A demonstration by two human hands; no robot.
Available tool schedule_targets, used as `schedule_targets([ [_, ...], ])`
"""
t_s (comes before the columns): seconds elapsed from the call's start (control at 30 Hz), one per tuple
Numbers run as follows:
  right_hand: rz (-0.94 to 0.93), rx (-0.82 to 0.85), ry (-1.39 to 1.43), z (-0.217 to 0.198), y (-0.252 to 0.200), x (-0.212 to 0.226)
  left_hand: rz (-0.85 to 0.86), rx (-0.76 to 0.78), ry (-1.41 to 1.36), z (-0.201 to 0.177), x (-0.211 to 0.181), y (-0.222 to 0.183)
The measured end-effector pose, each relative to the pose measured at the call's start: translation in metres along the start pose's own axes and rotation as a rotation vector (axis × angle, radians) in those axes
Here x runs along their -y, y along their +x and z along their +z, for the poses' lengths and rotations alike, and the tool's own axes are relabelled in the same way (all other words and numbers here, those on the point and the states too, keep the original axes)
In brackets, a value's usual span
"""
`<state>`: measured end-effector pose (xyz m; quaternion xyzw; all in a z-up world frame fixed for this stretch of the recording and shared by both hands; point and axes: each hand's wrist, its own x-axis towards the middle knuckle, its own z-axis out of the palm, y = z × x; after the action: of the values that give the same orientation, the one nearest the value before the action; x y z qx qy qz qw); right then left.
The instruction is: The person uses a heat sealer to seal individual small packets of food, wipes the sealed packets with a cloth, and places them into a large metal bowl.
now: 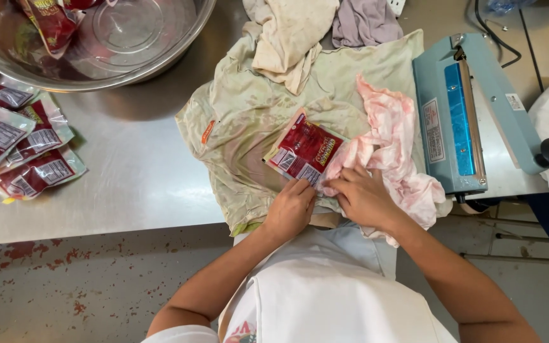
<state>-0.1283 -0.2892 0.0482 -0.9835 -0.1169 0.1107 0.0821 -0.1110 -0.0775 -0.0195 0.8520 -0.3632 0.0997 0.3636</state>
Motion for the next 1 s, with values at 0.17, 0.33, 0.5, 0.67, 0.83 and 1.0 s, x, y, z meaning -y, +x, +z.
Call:
schedule_targets([
  [0.17,-0.058,0.217,-0.053,-0.034,-0.008,0.02,0.0,0.046,-0.003,-0.003,0.001,0.001],
  [0.33,0.036,0.215,-0.118,-0.048,-0.002,0.032,0.029,0.094,0.025,-0.014,-0.004,0.007],
  [0.5,0.113,0.165,-0.196,-0.031,0.016,0.012,0.021,0.14,0.044,-0.018,-0.006,0.011],
  [0.67,-0.049,-0.494,-0.503,0.021,0.028,-0.006,0.021,0.138,0.055,-0.02,-0.009,0.012],
  [0.83,-0.054,-0.526,-0.566,0.018,0.037,0.005,0.039,0.092,0.058,-0.011,-0.004,0.008],
  [1.0,-0.21,-0.513,-0.529,0.004,0.021,-0.006,0.025,0.071,0.083,-0.008,-0.005,0.006],
])
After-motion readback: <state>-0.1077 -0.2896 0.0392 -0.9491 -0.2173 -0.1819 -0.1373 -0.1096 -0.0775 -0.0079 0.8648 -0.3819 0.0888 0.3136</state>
